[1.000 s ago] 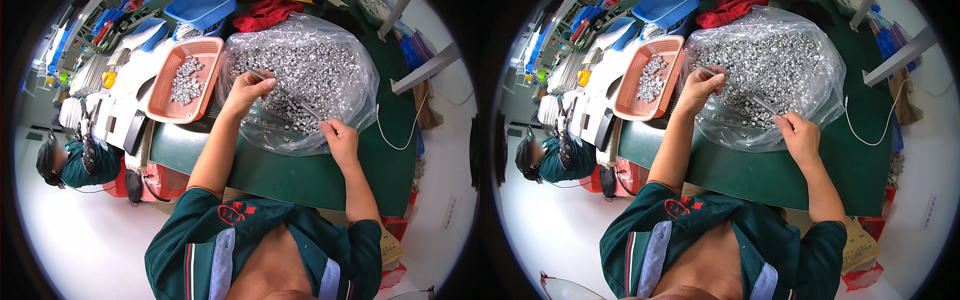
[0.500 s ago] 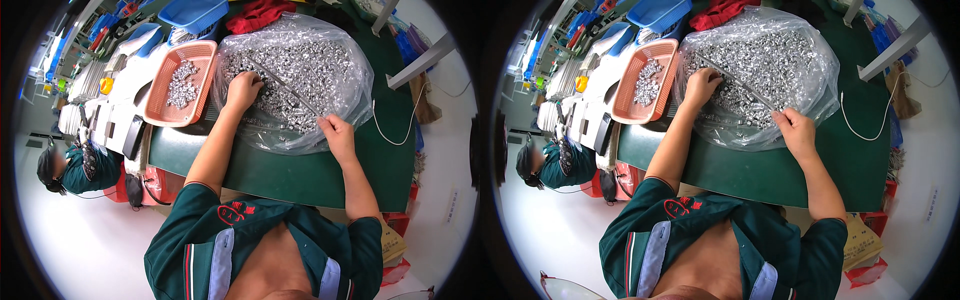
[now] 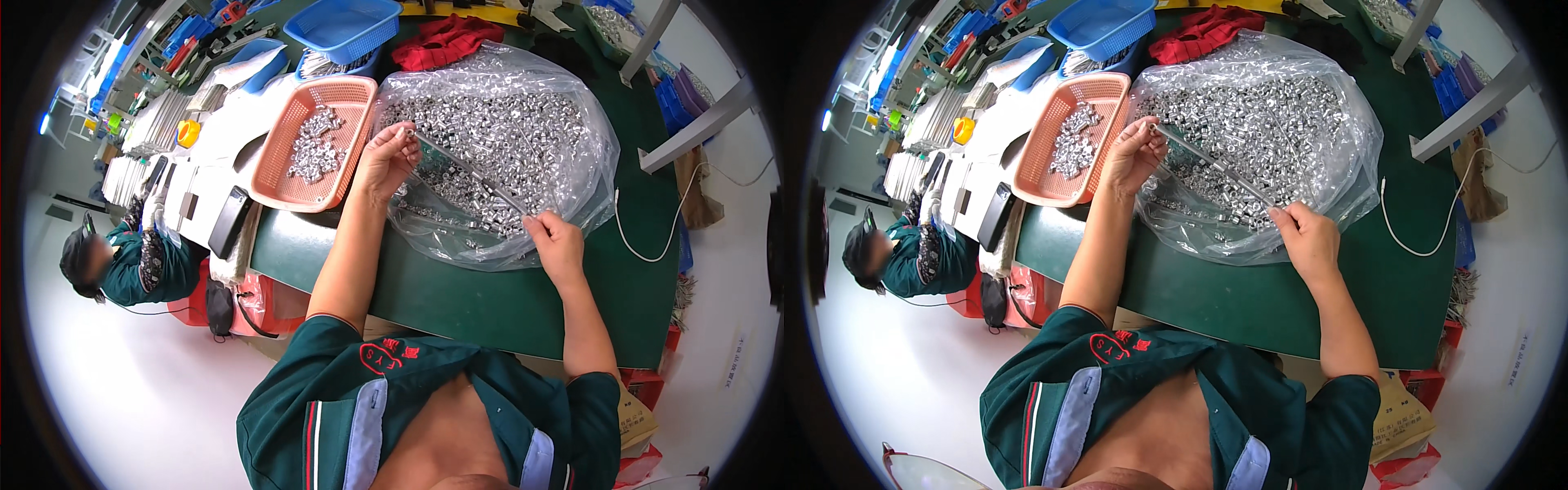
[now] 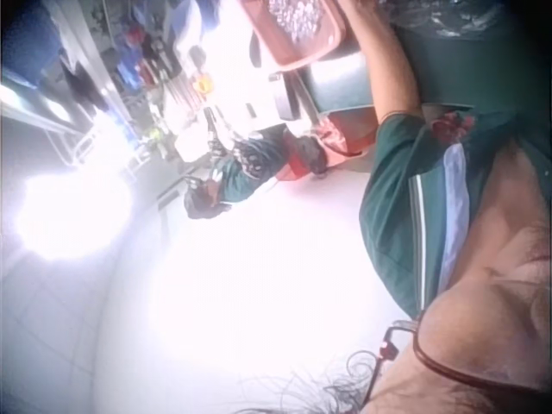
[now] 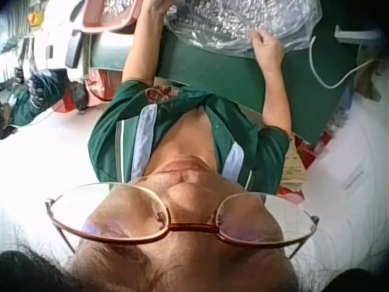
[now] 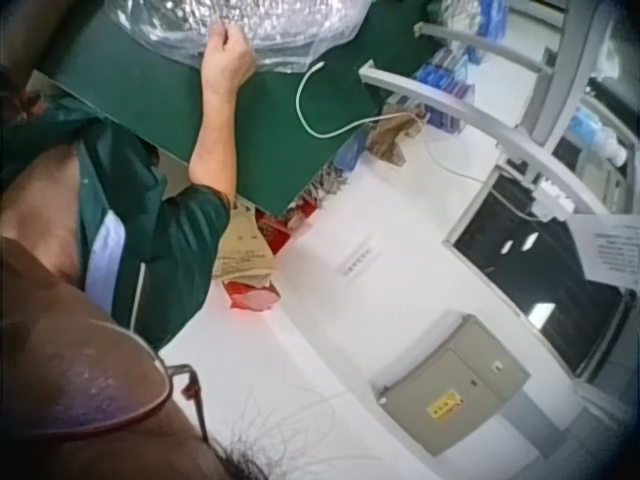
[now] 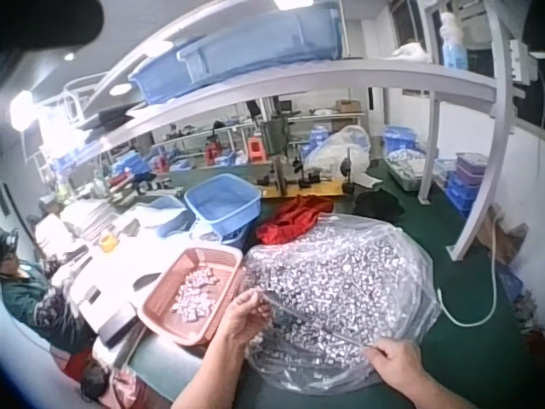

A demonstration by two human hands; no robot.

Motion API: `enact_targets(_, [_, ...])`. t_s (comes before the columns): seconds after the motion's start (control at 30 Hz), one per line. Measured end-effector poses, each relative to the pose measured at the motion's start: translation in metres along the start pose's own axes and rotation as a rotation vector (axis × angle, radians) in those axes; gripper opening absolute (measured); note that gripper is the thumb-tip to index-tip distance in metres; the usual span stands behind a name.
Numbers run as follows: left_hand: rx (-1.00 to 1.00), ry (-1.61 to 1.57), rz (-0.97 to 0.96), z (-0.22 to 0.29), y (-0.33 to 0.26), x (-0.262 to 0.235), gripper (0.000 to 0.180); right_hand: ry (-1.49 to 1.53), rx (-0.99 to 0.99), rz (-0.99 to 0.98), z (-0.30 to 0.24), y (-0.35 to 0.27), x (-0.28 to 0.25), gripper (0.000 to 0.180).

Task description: The person uses a metal rod to pick up small silver metal parts from a large plastic bag and transfers them into a pink basket. The person repeatedly scoops and drops the parts, occasionally adjusting the bag or the rod.

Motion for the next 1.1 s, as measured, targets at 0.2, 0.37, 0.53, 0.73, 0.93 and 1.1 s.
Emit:
enact_targets(0.2, [0.008, 0.612, 0.192, 0.023, -0.005, 0.007, 0.014, -0.153, -0.171, 0.076, -0.023, -0.001, -0.01, 0.033])
enact_targets(0.37, [-0.068, 0.679, 0.109, 0.014, -0.001, 0.049, 0.022, -0.009, -0.167, 0.102, -0.019, -0.005, -0.007, 0.033])
enact_targets(0.53, [0.06, 0.817, 0.268, 0.014, 0.018, 0.029, 0.026, 0.204, -0.004, 0.102, 0.004, 0.0, -0.007, 0.033])
enact_targets(0.73, [0.152, 2.016, 0.262, -0.007, 0.031, 0.009, 0.02, 0.187, 0.0, 0.057, 0.003, 0.003, 0.0, 0.032])
enact_targets(0.93, [0.165, 2.119, 0.317, -0.014, 0.032, 0.01, 0.018, 0.225, -0.051, 0.049, 0.006, -0.001, 0.003, 0.031])
enact_targets(1.1, [0.181, 0.924, 0.392, 0.012, 0.006, 0.007, 0.012, 0.137, 0.003, 0.006, 0.012, 0.001, 0.006, 0.031])
Point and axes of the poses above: each hand's wrist, its own y-axis towards the middle knuckle, its own x-axis out of the palm, z = x × y, the point moved 7 cm from there along y, towards the middle knuckle, and after that the axes turned 15 degrees about y, right-handed, at the moved point
